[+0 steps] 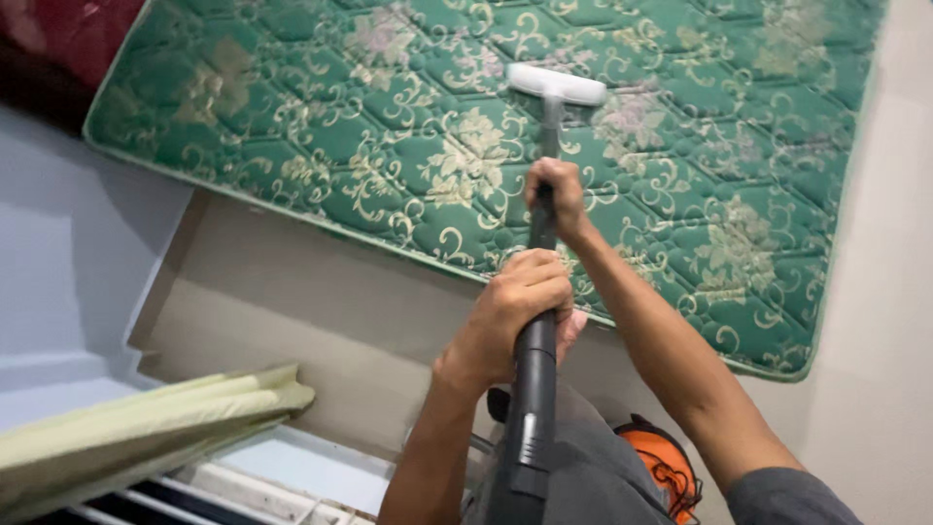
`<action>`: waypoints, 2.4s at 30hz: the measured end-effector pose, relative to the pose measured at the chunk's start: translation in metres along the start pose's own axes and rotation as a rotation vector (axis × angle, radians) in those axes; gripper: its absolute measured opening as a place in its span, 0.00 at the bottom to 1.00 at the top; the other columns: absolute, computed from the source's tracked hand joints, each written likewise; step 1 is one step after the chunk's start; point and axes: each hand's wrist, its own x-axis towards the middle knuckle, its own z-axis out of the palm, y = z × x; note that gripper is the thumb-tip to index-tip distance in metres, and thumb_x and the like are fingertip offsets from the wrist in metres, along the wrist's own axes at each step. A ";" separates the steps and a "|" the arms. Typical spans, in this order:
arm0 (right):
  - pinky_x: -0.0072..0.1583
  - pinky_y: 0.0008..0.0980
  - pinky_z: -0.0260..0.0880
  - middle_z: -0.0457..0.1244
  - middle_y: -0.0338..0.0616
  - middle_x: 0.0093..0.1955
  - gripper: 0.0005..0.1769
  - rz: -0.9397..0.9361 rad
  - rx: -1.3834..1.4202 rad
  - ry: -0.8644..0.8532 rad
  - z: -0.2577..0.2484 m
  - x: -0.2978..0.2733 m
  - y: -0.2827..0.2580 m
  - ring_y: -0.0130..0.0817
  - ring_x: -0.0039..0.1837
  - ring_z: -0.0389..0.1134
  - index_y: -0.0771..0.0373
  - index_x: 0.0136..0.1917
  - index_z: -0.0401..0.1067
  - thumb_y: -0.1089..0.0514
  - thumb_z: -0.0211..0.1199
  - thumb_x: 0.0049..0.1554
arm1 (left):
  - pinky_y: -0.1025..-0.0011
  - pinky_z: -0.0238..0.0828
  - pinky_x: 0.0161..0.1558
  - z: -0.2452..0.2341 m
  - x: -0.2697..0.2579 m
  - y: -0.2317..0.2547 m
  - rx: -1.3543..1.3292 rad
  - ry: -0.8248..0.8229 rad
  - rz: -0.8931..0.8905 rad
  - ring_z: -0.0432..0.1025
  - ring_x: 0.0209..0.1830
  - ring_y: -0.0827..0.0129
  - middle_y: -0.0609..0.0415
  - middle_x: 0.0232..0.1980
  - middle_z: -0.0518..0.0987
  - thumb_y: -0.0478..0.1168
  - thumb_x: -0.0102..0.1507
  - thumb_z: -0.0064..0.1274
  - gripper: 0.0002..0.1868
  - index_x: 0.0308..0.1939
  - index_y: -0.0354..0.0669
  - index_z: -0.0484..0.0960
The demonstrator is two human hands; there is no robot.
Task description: The person vacuums a green patterned mattress using a vacuum cleaner with a wide white attachment, moving the tool across the surface in overlapping strokes.
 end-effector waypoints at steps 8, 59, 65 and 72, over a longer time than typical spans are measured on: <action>0.40 0.31 0.61 0.61 0.41 0.28 0.30 0.041 -0.161 -0.250 0.083 0.017 -0.014 0.29 0.33 0.61 0.63 0.29 0.68 0.41 0.47 0.64 | 0.59 0.67 0.57 -0.021 -0.034 0.014 0.134 0.122 -0.087 0.71 0.43 0.53 0.49 0.33 0.71 0.35 0.58 0.59 0.10 0.30 0.39 0.71; 0.38 0.41 0.60 0.58 0.47 0.19 0.38 0.214 -0.947 -0.287 0.053 -0.037 -0.071 0.39 0.27 0.62 0.61 0.21 0.70 0.32 0.52 0.59 | 0.60 0.69 0.62 0.029 -0.076 0.031 -0.349 0.620 -0.056 0.72 0.40 0.63 0.52 0.34 0.73 0.33 0.61 0.53 0.06 0.31 0.40 0.71; 0.39 0.36 0.56 0.60 0.43 0.27 0.41 0.016 -0.342 -0.010 -0.006 -0.075 -0.043 0.33 0.32 0.59 0.66 0.28 0.69 0.31 0.44 0.66 | 0.65 0.70 0.60 0.042 -0.058 0.031 -0.184 0.278 -0.023 0.73 0.39 0.64 0.52 0.34 0.73 0.35 0.63 0.55 0.09 0.32 0.40 0.71; 0.41 0.32 0.58 0.59 0.44 0.30 0.44 -0.219 -0.007 -0.071 0.025 -0.053 0.011 0.31 0.35 0.59 0.65 0.29 0.66 0.30 0.32 0.67 | 0.57 0.64 0.65 0.028 -0.048 0.034 0.061 -0.035 0.013 0.71 0.49 0.53 0.50 0.36 0.73 0.36 0.61 0.57 0.09 0.33 0.40 0.71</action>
